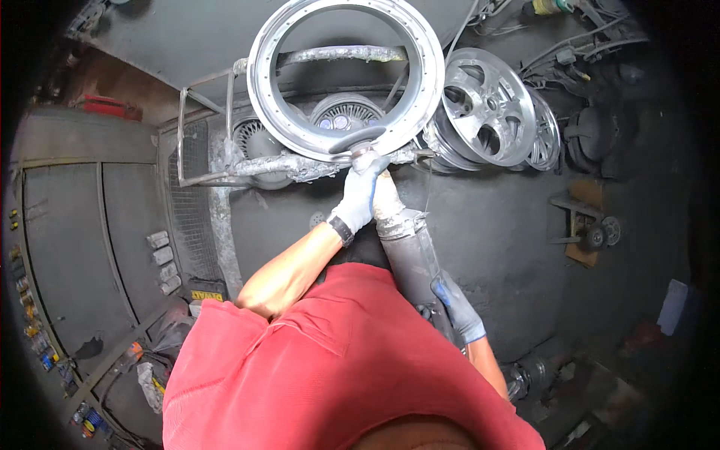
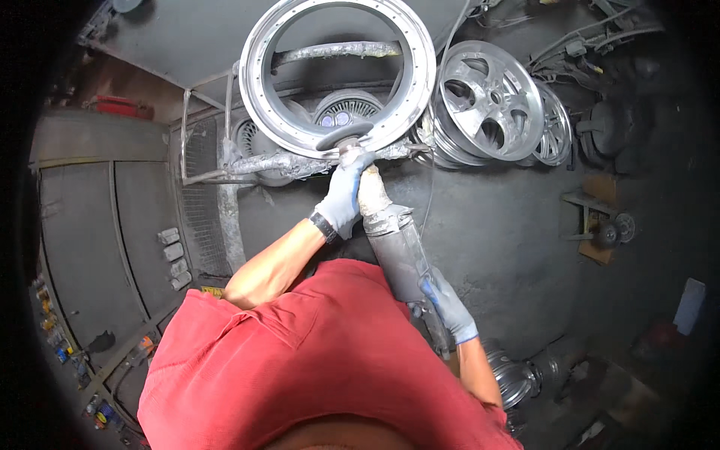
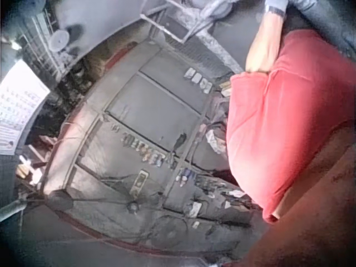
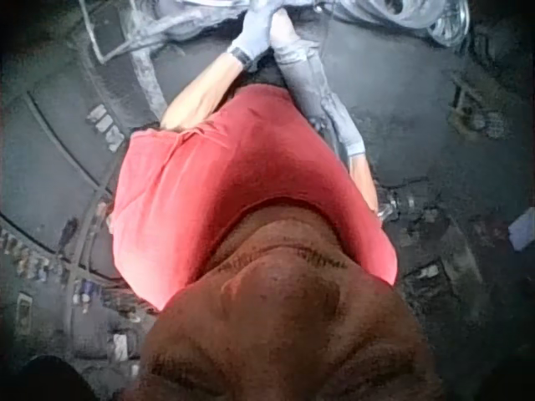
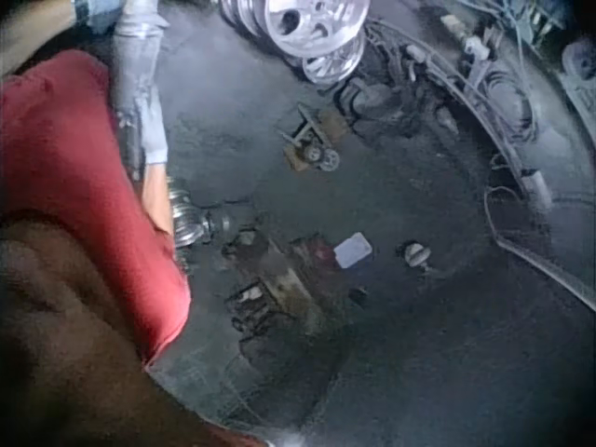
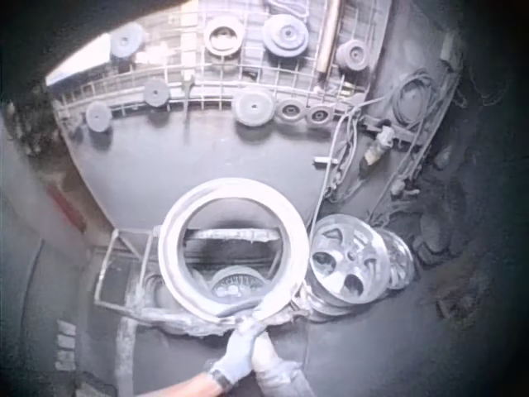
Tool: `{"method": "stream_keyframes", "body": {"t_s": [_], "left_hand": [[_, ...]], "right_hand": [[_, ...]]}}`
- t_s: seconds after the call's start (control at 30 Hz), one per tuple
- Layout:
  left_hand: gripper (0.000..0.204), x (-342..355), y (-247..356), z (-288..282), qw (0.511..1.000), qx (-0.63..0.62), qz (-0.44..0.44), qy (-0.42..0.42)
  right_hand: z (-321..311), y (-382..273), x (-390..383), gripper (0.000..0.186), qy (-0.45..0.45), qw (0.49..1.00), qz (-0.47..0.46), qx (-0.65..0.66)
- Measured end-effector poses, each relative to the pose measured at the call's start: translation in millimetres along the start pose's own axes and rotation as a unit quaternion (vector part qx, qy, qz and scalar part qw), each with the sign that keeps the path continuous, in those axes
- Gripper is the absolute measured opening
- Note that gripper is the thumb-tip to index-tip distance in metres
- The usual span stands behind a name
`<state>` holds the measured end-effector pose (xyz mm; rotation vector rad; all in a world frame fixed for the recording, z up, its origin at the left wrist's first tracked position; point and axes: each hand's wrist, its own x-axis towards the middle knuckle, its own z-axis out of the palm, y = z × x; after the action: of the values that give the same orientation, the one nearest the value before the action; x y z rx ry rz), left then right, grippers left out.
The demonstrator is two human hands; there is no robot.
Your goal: The person uses a handheld angle grinder to smooth the surface of a car wheel rim placed on a metal stand. They then move to a stack of rims, pick one up, place it on the stand, and switch to a smaller rotary tool to continue grinding the rim's surface.
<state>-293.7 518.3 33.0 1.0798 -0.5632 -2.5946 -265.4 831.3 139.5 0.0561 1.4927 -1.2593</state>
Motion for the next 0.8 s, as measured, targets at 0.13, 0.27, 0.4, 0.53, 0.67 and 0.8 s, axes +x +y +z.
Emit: {"method": "stream_keyframes", "body": {"t_s": [0.13,0.27,0.4,0.53,0.67,0.8], "left_hand": [[0.024,5.5,-11.6,-3.7,0.999,0.015,-0.03,0.016],[0.02,16.8,-25.0,3.7,1.0,0.015,0.023,-0.011],[0.018,30.5,-43.4,27.0,0.999,-0.021,0.035,-0.008],[0.02,46.8,-59.5,52.9,0.997,-0.069,0.021,-0.013],[0.024,53.3,-66.1,62.6,0.997,-0.081,0.001,-0.014],[0.022,40.9,-60.2,50.7,0.995,-0.093,0.002,-0.025]], "right_hand": [[19.5,-16.2,-10.6,0.064,0.042,0.998,-0.029,-0.028],[9.3,-34.5,-8.0,0.062,0.089,0.995,-0.005,-0.032],[-23.8,-68.4,-16.2,0.059,0.061,0.996,0.059,-0.026],[-49.8,-85.6,-8.9,0.061,0.079,0.988,-0.013,-0.134],[-61.2,-83.8,-6.8,0.068,0.099,0.98,-0.029,-0.167],[-54.0,-78.5,-11.6,0.073,0.105,0.983,0.03,-0.149]]}}
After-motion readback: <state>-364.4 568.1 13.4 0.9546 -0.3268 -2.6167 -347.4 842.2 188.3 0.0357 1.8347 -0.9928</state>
